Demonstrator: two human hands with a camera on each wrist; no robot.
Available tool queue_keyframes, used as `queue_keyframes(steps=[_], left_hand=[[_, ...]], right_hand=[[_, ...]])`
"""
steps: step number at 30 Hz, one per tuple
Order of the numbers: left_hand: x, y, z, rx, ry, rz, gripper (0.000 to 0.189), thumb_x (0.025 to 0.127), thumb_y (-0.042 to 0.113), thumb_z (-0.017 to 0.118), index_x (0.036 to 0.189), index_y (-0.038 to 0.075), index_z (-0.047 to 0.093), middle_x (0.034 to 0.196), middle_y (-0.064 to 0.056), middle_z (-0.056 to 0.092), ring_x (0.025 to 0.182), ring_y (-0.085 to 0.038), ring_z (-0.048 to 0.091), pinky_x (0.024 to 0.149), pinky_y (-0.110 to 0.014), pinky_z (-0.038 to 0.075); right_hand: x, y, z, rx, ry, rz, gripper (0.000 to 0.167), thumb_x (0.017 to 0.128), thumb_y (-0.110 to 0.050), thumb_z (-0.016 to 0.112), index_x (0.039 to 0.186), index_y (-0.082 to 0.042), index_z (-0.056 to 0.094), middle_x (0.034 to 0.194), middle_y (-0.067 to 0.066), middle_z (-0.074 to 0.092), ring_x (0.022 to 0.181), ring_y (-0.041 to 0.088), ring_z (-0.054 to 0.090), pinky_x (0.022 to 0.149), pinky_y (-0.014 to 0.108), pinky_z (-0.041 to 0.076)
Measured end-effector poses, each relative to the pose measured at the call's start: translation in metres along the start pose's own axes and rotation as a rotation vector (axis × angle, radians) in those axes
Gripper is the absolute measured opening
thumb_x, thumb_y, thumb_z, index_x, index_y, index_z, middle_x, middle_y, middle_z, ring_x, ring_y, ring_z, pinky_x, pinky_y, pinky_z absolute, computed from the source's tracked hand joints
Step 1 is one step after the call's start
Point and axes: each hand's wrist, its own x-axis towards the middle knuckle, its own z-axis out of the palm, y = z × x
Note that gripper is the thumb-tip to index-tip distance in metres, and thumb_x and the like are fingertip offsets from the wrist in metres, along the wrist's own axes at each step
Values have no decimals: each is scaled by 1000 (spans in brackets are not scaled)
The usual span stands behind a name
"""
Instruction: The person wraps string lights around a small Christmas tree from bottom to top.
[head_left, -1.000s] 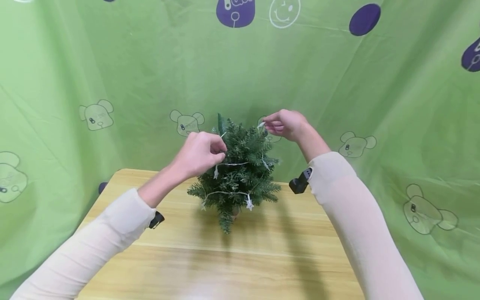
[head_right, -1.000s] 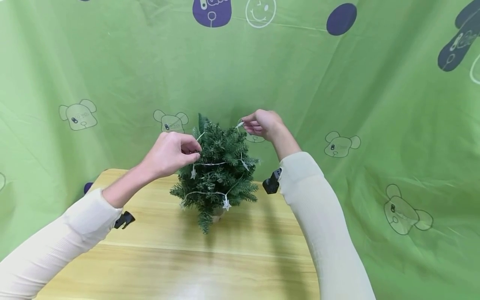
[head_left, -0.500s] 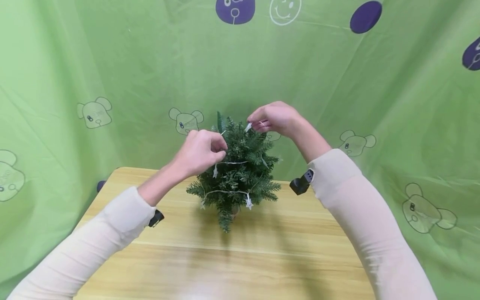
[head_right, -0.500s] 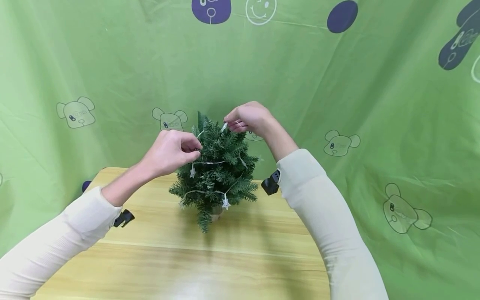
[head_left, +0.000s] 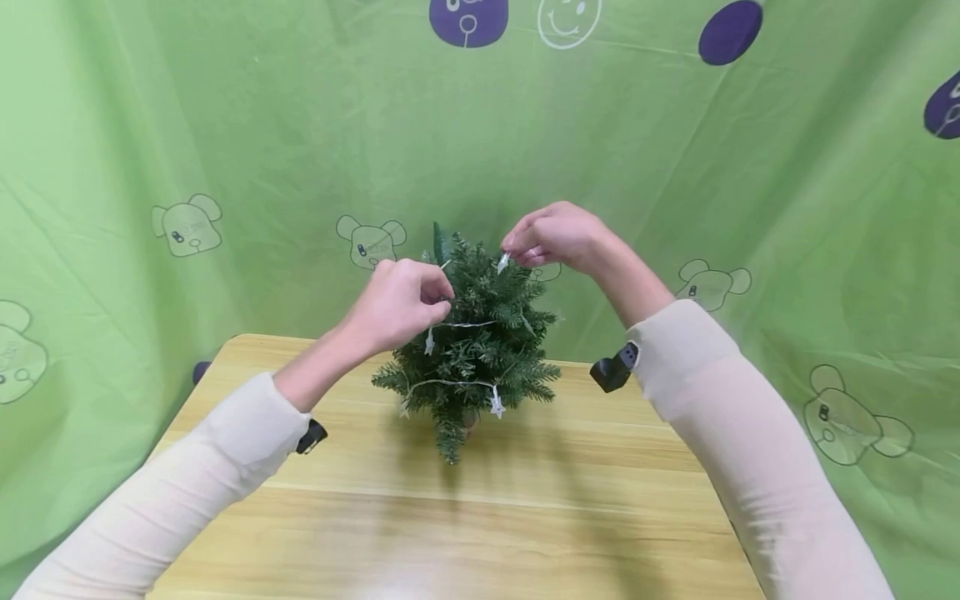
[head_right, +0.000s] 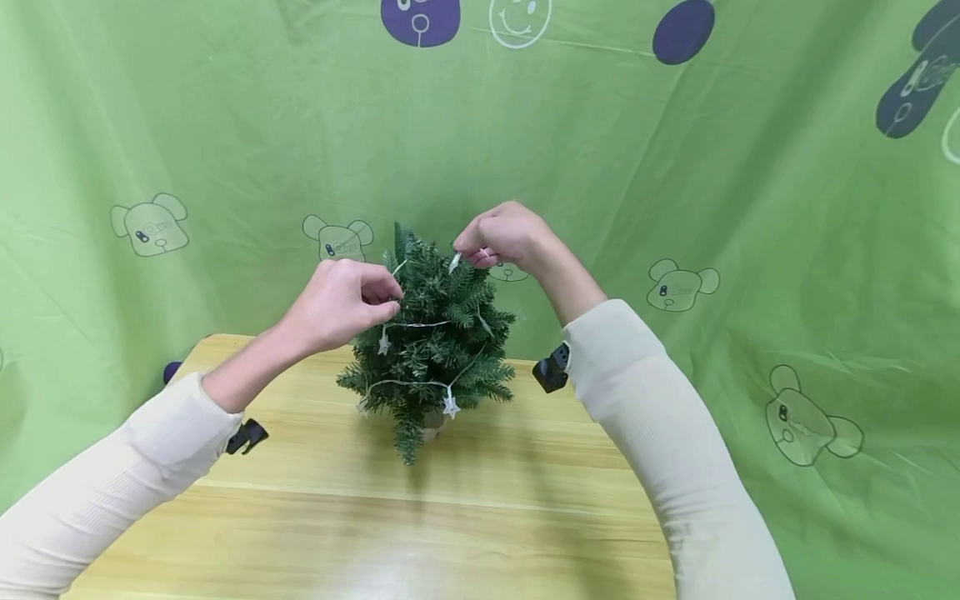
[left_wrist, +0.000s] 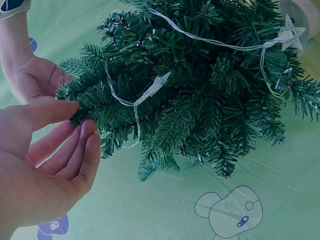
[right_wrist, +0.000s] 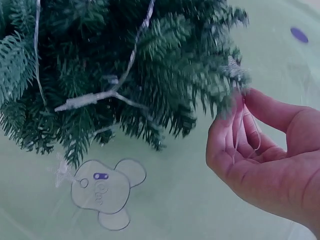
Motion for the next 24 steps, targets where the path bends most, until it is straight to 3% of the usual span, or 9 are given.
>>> queue_keyframes(steps=[6,10,14,20,24], left_hand=[[0,0,0,5,-4,13,12,89,7,73,100,4,76,92,-8,77,82,-19,72,78,-31,61],[0,0,0,7,-3,14,12,88,7,73,100,4,76,92,-8,77,82,-19,72,77,-31,61],[-1,0,0,-1,-4,10,12,88,6,73,100,4,76,91,-8,77,81,-19,72,76,-31,61],[-1,0,-1,-2,-7,13,12,88,7,73,100,5,76,91,-7,77,80,-19,72,76,-30,61],[-1,0,-1,6,-4,17,12,88,7,73,99,5,76,90,-7,77,80,-18,72,76,-30,61]], right_hand=[[-7,-11,21,-272,110,-34,20,94,-13,69,112,-4,72,108,9,72,90,18,65,90,34,57],[-9,-12,32,-349,206,-70,18,93,-14,68,108,-8,74,116,11,72,98,24,63,86,37,54],[-7,-6,40,-374,297,-91,16,91,-15,70,105,-12,76,121,9,71,102,25,59,81,38,48],[-4,6,51,-342,374,-138,16,88,-10,71,103,-10,77,115,11,74,81,23,61,74,36,51],[-2,9,57,-342,415,-178,17,83,-6,70,98,-10,78,112,10,75,83,22,63,85,41,53]])
